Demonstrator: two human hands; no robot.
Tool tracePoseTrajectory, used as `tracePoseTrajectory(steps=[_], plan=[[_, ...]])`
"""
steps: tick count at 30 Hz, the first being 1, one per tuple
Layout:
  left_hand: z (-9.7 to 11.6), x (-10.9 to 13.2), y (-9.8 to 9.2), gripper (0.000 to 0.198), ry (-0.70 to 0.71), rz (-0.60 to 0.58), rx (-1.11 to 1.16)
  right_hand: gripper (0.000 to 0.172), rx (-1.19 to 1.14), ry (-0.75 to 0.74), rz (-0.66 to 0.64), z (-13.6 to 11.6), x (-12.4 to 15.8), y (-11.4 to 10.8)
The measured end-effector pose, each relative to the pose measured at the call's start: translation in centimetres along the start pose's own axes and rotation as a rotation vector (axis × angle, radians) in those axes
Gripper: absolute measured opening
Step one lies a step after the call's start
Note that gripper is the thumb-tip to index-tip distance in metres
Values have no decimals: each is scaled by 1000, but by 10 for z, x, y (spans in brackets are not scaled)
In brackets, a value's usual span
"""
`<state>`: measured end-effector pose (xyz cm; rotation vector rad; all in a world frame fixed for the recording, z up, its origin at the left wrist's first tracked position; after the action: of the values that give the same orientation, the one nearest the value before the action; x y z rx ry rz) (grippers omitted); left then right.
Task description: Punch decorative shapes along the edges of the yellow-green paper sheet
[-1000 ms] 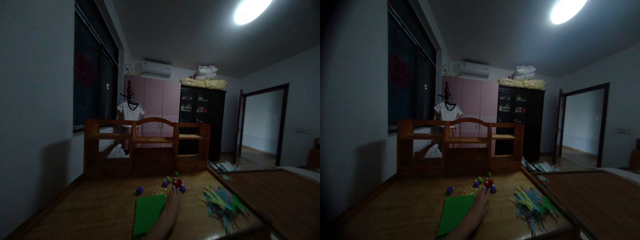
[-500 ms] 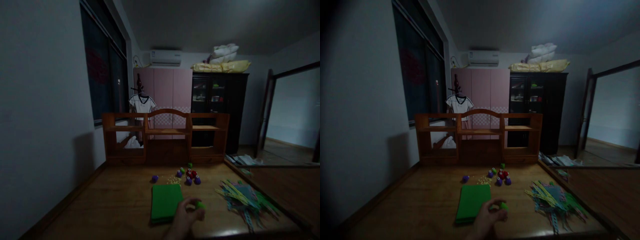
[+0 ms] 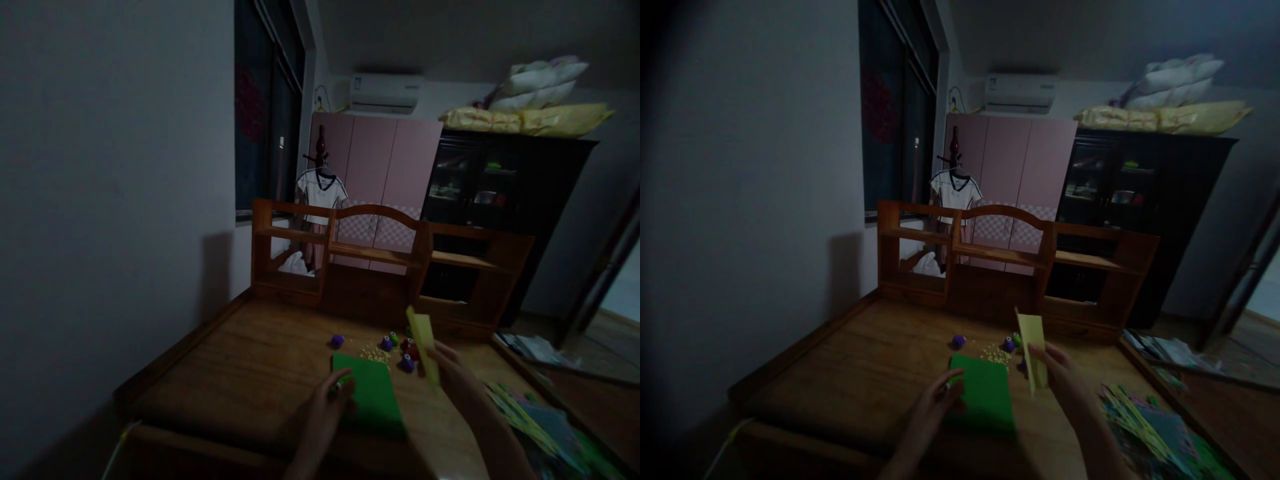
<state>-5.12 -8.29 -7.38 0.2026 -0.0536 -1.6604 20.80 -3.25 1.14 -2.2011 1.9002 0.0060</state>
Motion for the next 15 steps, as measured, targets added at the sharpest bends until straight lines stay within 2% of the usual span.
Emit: tracePoseTrajectory(steps=[2, 3, 4, 6, 8, 11, 13, 15], plan=[[3, -12, -26, 59, 0, 69, -7, 44, 49, 66, -28, 22, -38, 7], [7, -22, -37, 60, 44, 111, -22, 44, 91, 89, -9, 33, -52, 8], [10, -35, -46, 60, 87, 141, -58, 46, 117, 114, 18, 42, -65, 7], [17, -68, -57, 56, 143, 185, -145, 46, 119, 63, 48, 53, -86, 8], [20, -109, -58, 49, 151, 139, -138, 48, 80, 15, 49, 59, -103, 12], [14, -168, -50, 42, 30, 39, 95, 47, 56, -45, 85, 65, -118, 16], [9, -195, -46, 37, 15, 64, 263, 42, 74, -105, 129, 69, -119, 14], [1, -212, -43, 34, 30, 80, 394, 44, 74, -182, 147, 70, -117, 13]])
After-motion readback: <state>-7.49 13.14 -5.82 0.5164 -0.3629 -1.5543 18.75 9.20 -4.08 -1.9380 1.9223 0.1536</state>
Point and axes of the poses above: each hand's wrist, its own x-axis away from the middle knuckle, its own y-axis out of the palm, z = x × y, the point moved 5 cm from there along -x, towards the middle knuckle, and after that the axes turned 8 degrees about -z, right-handed, at the moved point
